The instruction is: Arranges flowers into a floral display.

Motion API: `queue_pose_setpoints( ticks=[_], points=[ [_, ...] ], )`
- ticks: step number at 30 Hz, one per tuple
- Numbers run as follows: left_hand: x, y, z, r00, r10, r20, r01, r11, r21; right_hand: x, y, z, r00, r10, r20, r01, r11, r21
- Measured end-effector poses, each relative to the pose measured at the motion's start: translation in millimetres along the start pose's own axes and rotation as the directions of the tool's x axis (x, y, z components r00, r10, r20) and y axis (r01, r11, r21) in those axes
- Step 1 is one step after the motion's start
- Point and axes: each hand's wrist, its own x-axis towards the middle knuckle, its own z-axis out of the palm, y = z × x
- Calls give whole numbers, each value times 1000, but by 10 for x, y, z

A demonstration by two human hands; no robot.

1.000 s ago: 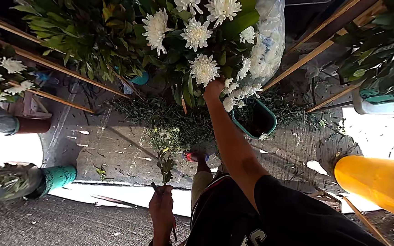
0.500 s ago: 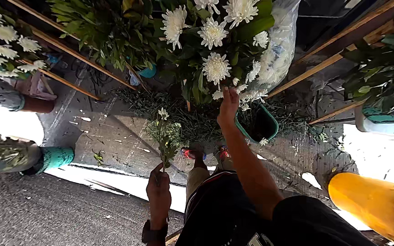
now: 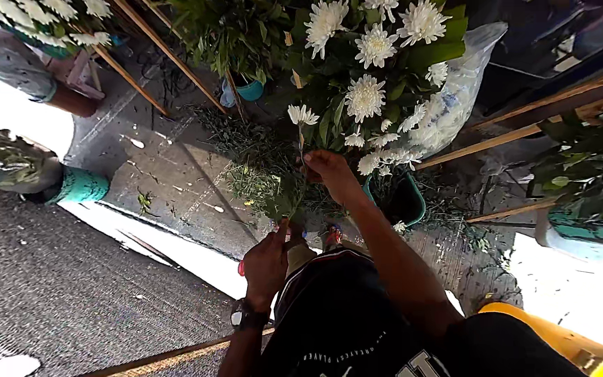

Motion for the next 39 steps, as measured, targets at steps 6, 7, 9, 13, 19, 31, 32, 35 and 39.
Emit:
queue_pose_setpoints(
  ticks=[6, 7, 9, 13, 19, 31, 32, 35, 39],
  points=[
    [15, 77, 12, 974, -207, 92, 223, 943, -246, -238, 59, -57, 944, -306, 123, 316, 946, -70],
    [30, 72, 20, 959, -264, 101, 282, 909, -305, -275, 81, -57, 924, -362, 125, 374, 923, -89],
    [90, 56, 22, 911, -396, 114, 406, 815, -414, -425, 89, -45, 918, -386, 86, 396, 904, -163],
    [282, -38, 115, 797, -556, 237, 580, 592, -560, -615, 127, -63, 943, -332, -15, 332, 943, -14],
    [536, 306, 258, 946, -174, 274, 322, 616, -719, -764, 173, 16, 994, -113, -11, 103, 862, 496],
    [364, 405, 174, 897, -226, 380, 442, 456, -772, -665, 34, -227, 987, -12, -163, 82, 900, 427],
    [289, 339, 149, 885, -223, 408, 465, 443, -766, -567, -16, -381, 958, -61, -280, 190, 868, 459],
    [67, 74, 127, 873, -248, 420, 487, 425, -763, -247, -292, -981, 781, -292, -552, 493, 831, 259],
    [-67, -81, 124, 860, -352, 368, 494, 395, -775, 285, -673, -1559, 496, -518, -697, 641, 760, -108]
  ],
)
